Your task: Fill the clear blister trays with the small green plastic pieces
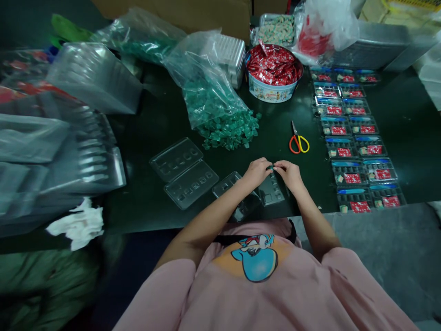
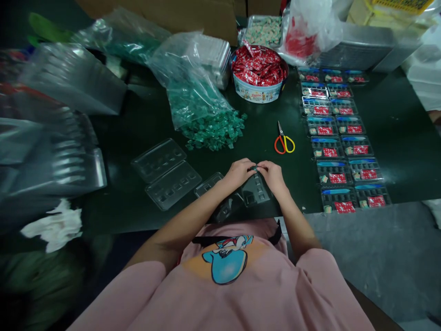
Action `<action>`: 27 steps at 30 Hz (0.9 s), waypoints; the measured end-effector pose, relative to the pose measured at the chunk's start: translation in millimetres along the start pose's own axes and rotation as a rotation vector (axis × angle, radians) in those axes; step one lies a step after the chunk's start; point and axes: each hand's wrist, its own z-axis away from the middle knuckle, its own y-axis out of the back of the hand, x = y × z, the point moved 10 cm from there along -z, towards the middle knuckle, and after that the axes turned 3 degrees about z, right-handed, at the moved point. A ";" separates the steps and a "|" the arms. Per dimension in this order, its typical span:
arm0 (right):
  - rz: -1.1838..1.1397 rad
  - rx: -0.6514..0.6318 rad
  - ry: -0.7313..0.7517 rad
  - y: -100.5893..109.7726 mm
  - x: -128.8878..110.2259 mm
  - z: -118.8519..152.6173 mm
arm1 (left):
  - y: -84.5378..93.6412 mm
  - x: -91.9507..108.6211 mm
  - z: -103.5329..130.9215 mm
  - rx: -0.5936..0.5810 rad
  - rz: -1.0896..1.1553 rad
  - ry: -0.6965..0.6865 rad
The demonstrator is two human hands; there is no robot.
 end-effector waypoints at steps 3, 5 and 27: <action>0.069 -0.024 0.047 -6.3 -6.1 -0.4 | -0.6 2.2 -0.1 0.002 0.004 -0.014; 0.124 -0.029 0.082 -9.5 -10.1 0.6 | -0.6 3.8 0.2 0.001 0.016 -0.027; 0.455 -0.326 -0.161 86.4 23.1 133.0 | -18.1 7.1 -53.4 -0.086 -0.151 -0.134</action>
